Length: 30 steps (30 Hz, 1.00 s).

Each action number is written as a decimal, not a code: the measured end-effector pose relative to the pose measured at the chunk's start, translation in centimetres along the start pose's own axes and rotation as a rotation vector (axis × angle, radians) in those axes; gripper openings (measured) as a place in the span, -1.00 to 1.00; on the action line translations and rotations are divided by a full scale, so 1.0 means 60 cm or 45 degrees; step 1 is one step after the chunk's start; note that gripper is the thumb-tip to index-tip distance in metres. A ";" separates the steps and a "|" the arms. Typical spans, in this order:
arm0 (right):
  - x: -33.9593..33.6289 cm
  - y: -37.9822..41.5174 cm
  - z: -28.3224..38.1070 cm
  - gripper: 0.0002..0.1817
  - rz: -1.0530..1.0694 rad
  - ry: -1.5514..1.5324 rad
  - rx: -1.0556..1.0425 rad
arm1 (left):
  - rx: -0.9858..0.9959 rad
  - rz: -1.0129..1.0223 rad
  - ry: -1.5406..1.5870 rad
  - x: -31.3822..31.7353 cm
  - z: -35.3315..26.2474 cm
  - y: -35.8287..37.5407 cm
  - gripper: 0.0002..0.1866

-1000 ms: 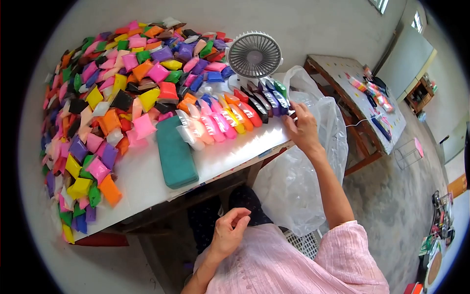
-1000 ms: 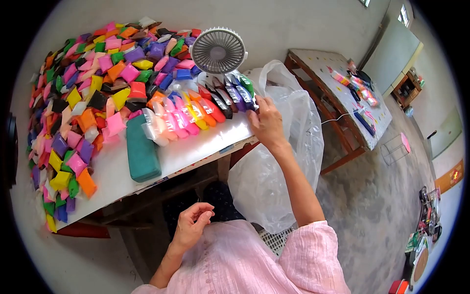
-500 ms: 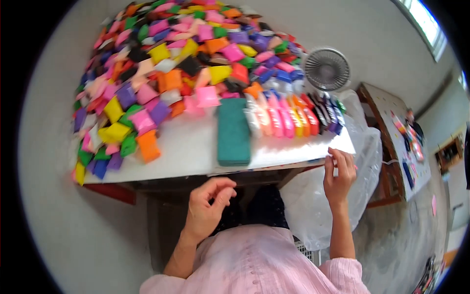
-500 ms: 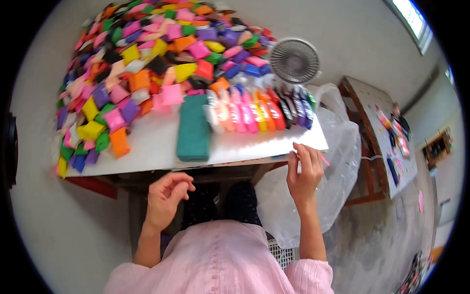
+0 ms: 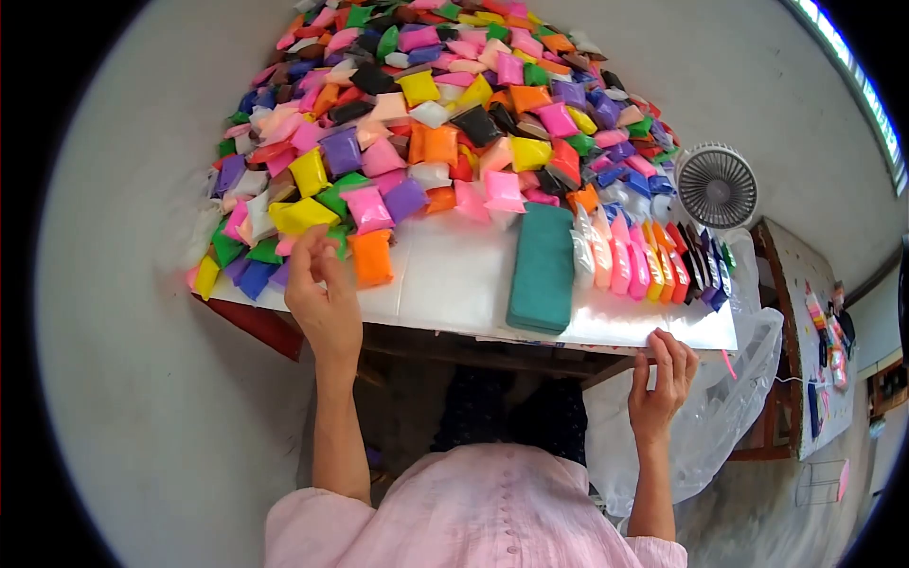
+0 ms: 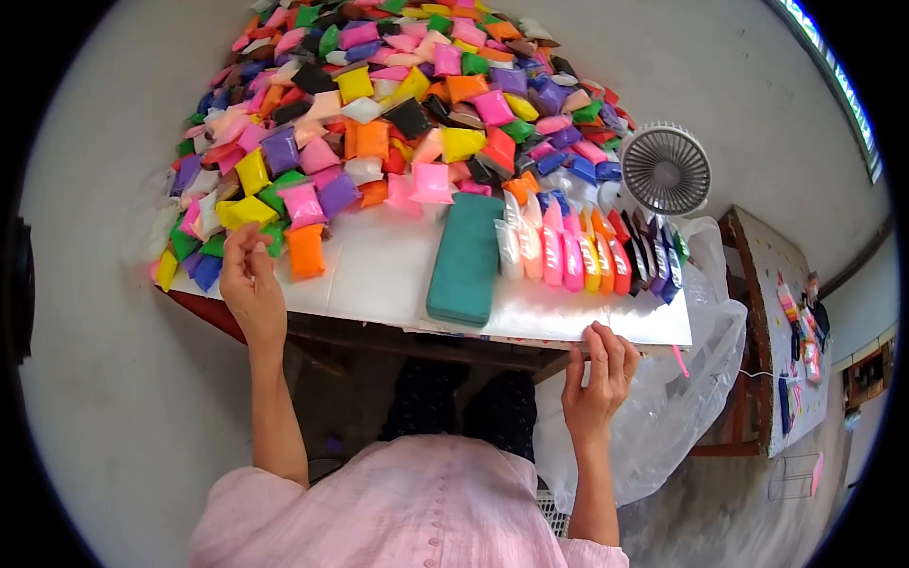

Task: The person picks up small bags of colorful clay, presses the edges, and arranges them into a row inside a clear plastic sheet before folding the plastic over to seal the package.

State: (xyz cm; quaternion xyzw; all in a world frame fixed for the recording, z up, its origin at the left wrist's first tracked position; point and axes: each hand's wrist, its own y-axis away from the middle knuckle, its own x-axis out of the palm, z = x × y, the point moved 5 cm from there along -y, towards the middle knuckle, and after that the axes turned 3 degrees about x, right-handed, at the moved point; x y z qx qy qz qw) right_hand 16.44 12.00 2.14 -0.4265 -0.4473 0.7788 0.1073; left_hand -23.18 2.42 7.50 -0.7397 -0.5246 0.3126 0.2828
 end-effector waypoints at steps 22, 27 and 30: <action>0.005 0.003 0.014 -0.59 0.016 0.128 -0.003 | 0.631 0.475 -0.863 0.075 0.046 -0.130 -0.48; 0.006 -0.001 0.021 -0.59 0.014 0.163 0.009 | 0.616 0.221 -0.621 0.069 0.047 -0.133 -0.45; 0.006 -0.002 0.022 -0.60 0.011 0.176 0.018 | 0.499 0.174 -0.482 0.061 0.038 -0.135 -0.44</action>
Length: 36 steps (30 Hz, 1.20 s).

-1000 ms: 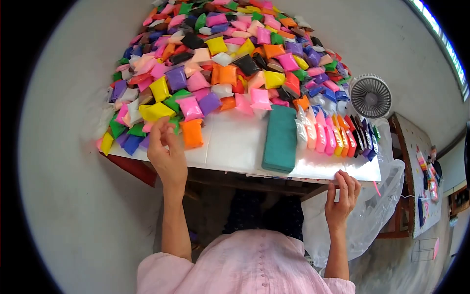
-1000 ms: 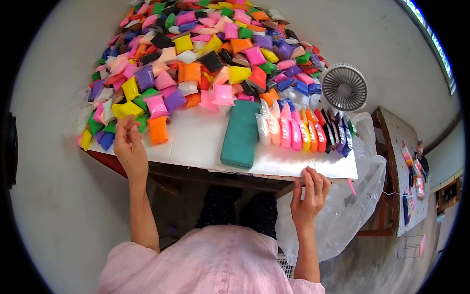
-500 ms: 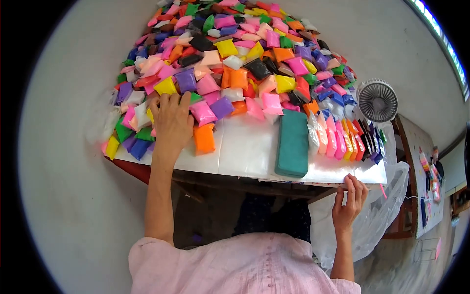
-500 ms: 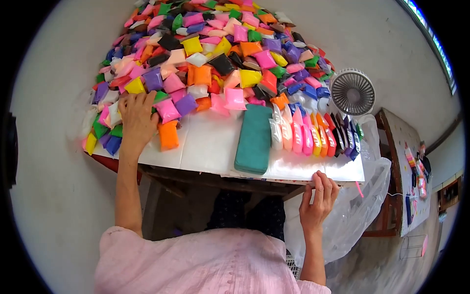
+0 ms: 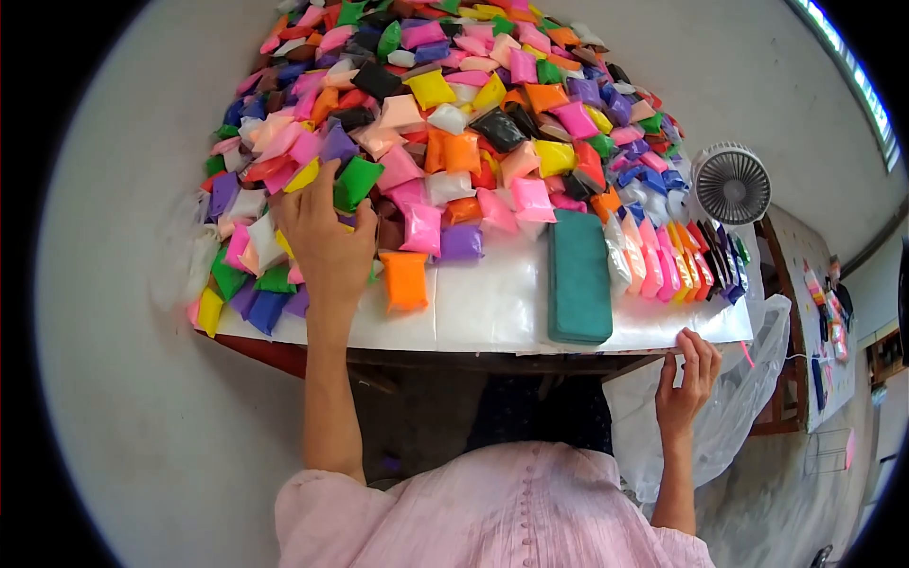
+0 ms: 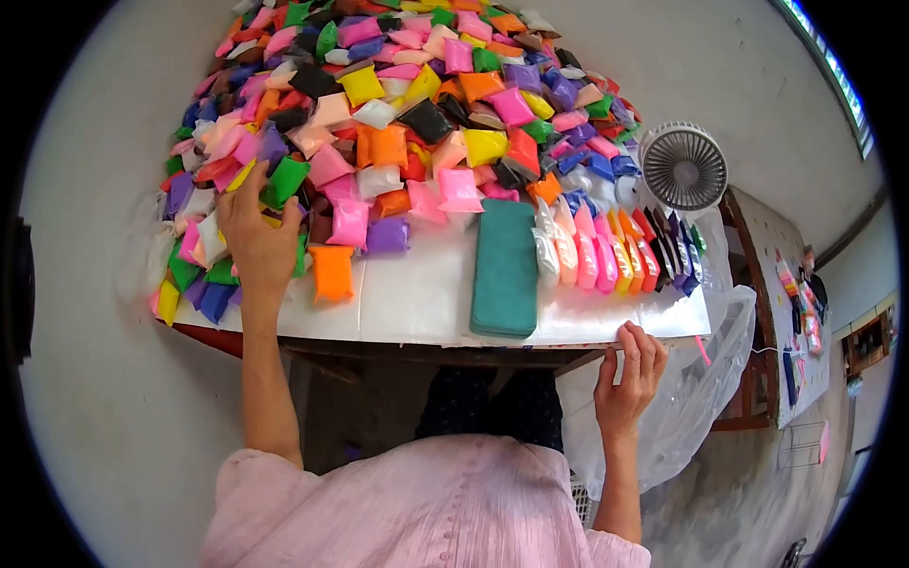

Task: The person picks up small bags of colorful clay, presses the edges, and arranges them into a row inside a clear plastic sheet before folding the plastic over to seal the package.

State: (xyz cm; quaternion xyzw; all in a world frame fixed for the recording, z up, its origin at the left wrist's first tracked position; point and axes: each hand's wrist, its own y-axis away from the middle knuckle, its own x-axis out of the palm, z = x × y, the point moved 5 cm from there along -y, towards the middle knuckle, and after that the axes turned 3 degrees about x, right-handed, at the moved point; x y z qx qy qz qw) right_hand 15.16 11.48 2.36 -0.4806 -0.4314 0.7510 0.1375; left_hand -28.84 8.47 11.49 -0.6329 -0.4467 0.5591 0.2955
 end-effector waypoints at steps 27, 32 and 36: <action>-0.044 -0.061 0.159 -0.60 0.281 -1.734 0.889 | 0.311 0.046 1.078 -0.054 -0.355 0.182 -0.35; -0.053 -0.045 0.141 -0.77 0.164 -1.793 0.915 | -0.314 0.470 1.765 -0.038 -0.344 0.204 -0.22; -0.045 -0.025 0.136 -0.83 0.079 -1.805 0.821 | -0.856 0.799 2.261 -0.016 -0.362 0.236 -0.52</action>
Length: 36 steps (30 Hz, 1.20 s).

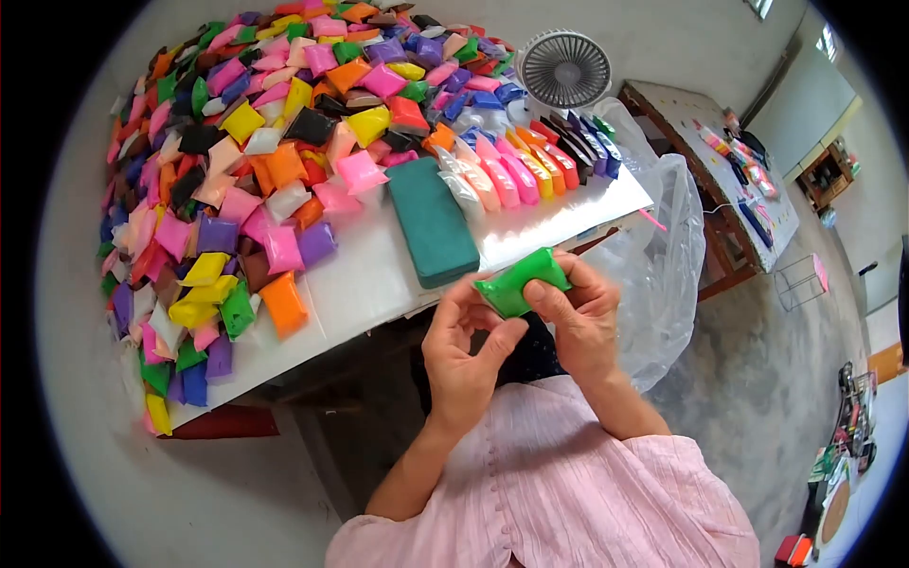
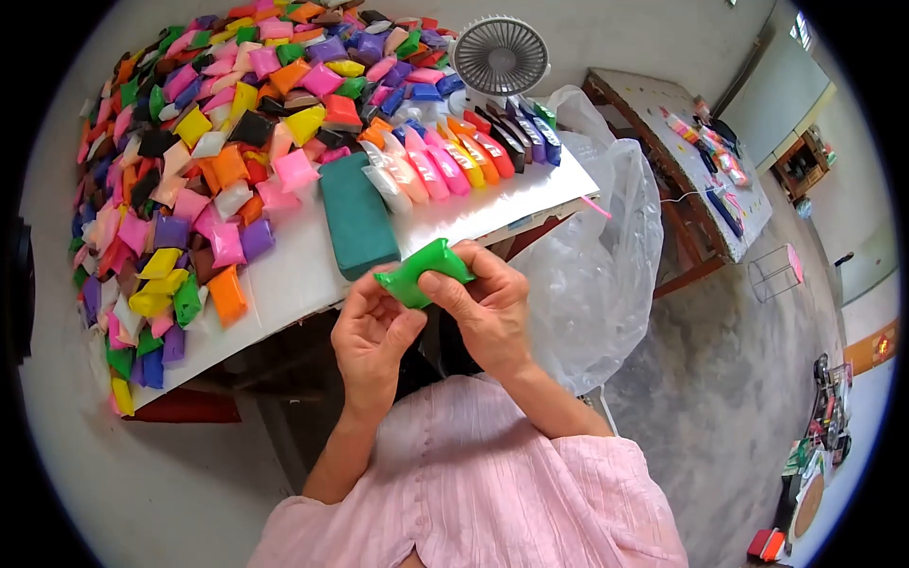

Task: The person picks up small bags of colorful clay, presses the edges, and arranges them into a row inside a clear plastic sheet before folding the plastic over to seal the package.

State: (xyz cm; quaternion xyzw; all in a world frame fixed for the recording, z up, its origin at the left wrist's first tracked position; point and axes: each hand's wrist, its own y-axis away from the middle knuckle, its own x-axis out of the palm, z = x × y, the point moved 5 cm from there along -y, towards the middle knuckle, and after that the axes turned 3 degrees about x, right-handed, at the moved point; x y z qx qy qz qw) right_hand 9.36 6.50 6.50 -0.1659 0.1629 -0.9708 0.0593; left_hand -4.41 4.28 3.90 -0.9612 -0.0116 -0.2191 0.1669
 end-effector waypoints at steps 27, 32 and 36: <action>-0.074 0.046 -0.022 -0.64 0.117 0.364 0.461 | 0.269 0.302 -0.531 0.027 0.035 0.015 -0.71; -0.093 0.053 0.008 -0.77 0.174 0.682 -0.110 | -0.049 0.149 -0.119 0.038 0.075 0.025 -0.70; -0.111 0.050 0.002 -0.86 0.059 0.766 -0.129 | -0.106 0.155 -0.087 0.062 0.083 0.028 -0.74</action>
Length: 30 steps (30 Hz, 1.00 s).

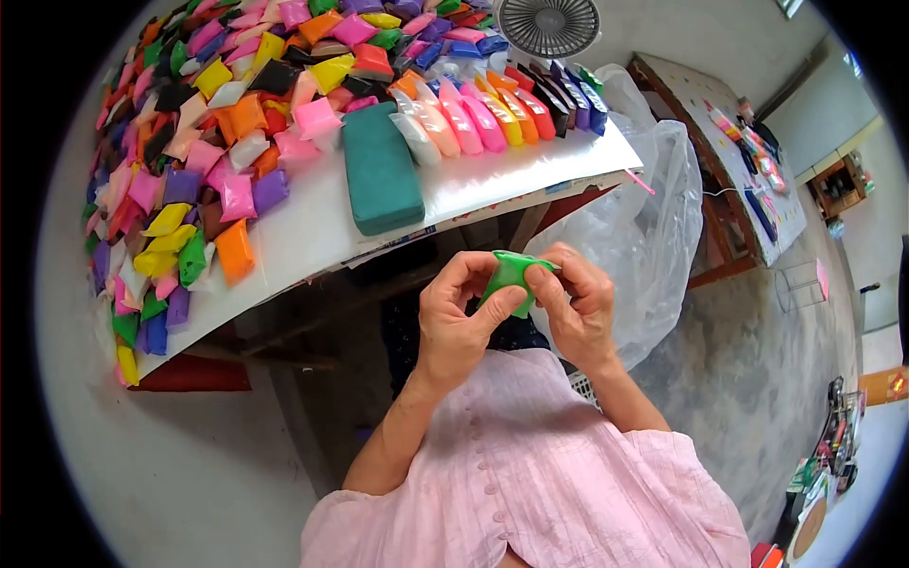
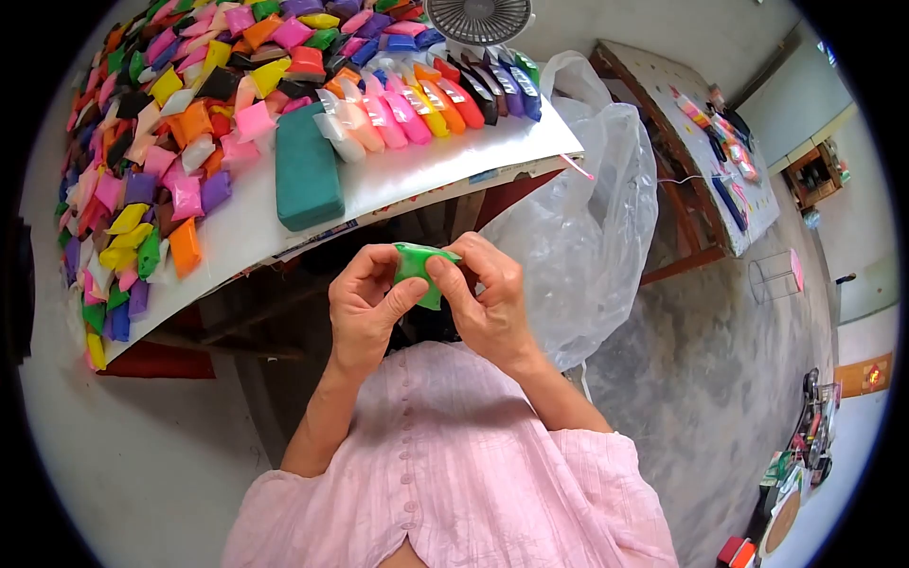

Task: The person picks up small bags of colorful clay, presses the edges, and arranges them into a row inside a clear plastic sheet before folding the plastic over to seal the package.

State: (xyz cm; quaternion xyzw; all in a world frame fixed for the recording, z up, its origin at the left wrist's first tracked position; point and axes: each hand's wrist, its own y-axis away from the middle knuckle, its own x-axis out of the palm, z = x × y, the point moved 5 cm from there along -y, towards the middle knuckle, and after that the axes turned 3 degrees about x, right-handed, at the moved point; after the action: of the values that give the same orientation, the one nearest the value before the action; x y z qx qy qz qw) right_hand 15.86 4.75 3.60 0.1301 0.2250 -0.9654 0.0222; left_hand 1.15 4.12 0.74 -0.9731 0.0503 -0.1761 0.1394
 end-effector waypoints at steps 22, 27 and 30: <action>-0.001 0.003 -0.105 -0.87 -0.094 -0.743 0.463 | -0.276 -0.176 0.112 0.020 0.050 -0.014 -0.71; -0.012 -0.029 -0.078 -0.89 0.115 -0.639 0.297 | -0.154 0.033 -0.249 0.008 0.022 -0.034 -0.85; -0.021 -0.035 -0.075 -0.91 0.217 -0.548 0.207 | -0.144 0.091 -0.226 0.008 0.017 -0.034 -0.83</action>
State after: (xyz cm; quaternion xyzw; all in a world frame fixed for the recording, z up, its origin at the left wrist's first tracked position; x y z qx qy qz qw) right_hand 17.95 8.62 0.92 -0.0588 0.1247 -0.9804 0.1405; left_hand 2.04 6.28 0.60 -0.9888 0.0821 -0.0812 0.0942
